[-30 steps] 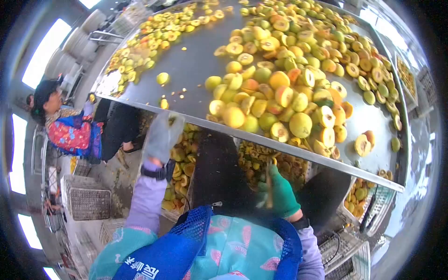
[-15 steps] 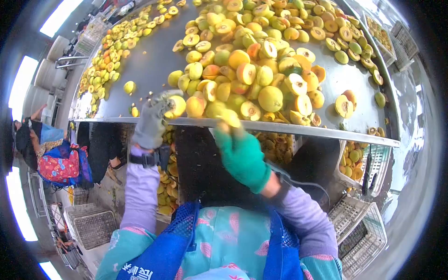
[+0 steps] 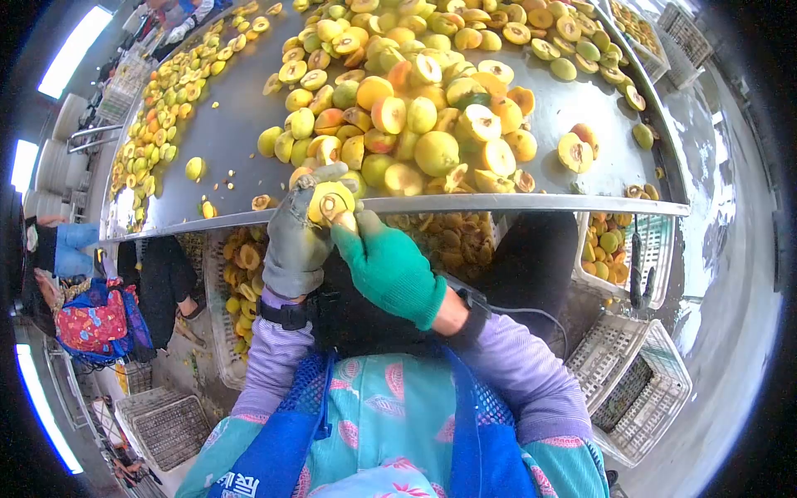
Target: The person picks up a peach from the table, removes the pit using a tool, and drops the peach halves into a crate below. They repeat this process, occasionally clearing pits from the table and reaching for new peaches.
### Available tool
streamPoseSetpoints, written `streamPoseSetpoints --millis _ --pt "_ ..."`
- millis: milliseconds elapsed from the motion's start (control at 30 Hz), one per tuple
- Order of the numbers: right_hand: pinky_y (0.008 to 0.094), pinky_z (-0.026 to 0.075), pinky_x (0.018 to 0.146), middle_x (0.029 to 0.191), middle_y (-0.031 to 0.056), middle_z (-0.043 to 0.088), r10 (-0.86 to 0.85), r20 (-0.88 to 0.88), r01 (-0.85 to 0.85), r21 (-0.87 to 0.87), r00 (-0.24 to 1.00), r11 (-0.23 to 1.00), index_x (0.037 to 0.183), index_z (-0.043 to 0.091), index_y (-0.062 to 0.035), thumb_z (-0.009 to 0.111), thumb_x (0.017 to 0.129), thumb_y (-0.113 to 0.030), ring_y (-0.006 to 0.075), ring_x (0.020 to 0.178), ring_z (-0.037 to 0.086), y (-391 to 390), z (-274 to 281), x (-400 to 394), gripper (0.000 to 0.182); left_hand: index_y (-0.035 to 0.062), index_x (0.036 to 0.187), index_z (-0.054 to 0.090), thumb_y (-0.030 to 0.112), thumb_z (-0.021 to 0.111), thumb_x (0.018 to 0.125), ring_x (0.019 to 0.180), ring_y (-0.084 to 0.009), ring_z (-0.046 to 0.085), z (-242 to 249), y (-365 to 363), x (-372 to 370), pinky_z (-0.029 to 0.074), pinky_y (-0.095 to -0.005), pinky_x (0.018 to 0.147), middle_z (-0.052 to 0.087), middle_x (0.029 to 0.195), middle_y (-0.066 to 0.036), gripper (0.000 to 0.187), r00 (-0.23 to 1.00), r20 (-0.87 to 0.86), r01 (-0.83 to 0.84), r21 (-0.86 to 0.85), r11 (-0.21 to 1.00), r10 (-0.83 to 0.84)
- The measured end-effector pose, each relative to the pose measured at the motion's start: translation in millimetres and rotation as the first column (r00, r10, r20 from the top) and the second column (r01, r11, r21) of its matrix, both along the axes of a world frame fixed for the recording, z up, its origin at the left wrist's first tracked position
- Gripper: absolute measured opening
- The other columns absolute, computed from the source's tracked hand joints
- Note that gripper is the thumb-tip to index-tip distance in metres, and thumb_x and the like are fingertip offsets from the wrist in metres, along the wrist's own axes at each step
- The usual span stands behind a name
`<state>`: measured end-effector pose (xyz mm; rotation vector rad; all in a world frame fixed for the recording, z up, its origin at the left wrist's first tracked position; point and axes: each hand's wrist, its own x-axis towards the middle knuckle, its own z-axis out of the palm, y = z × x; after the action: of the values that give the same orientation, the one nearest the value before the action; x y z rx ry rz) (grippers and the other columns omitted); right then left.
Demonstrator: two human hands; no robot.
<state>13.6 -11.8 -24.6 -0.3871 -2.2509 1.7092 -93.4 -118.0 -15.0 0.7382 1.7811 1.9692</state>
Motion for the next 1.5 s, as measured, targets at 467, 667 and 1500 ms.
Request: streamPoseSetpoints --millis 467,667,1500 --pt "0.0479 0.046 0.061 0.078 0.0265 0.061 -0.014 -0.166 0.009 -0.033 0.986 0.999 0.097 0.055 0.0013 0.049 0.101 -0.03 0.0444 0.071 0.06 -25 -23 3 0.032 -0.0005 0.1 0.067 0.031 0.043 0.103 0.078 -0.0144 0.063 -6 7 8 0.051 -0.0286 0.072 0.068 0.086 -0.008 0.04 0.973 -0.195 -0.143 -0.103 0.984 0.12" --pt "0.0417 0.046 0.063 0.076 0.0205 0.06 -0.061 -0.067 0.037 -0.317 0.996 0.948 0.101 0.056 0.0016 0.046 0.102 -0.03 0.0311 0.069 0.059 -41 -21 5 0.033 -0.0026 0.096 0.066 0.032 0.048 0.102 0.074 -0.0171 0.065 -6 8 -3 0.053 -0.0306 0.068 0.069 0.086 -0.011 0.039 0.996 -0.085 0.004 -0.161 0.987 -0.018" --pt "0.0375 0.046 0.056 0.068 0.0154 0.056 0.261 0.144 -0.03 -0.825 0.955 0.564 0.097 0.057 -0.0006 0.044 0.101 -0.037 0.0255 0.063 0.055 -13 -5 0 0.039 0.0003 0.101 0.068 0.03 0.04 0.104 0.07 -0.0142 0.063 -9 14 -29 0.052 -0.0283 0.069 0.068 0.082 -0.009 0.041 0.928 -0.196 0.223 -0.388 0.895 -0.316"
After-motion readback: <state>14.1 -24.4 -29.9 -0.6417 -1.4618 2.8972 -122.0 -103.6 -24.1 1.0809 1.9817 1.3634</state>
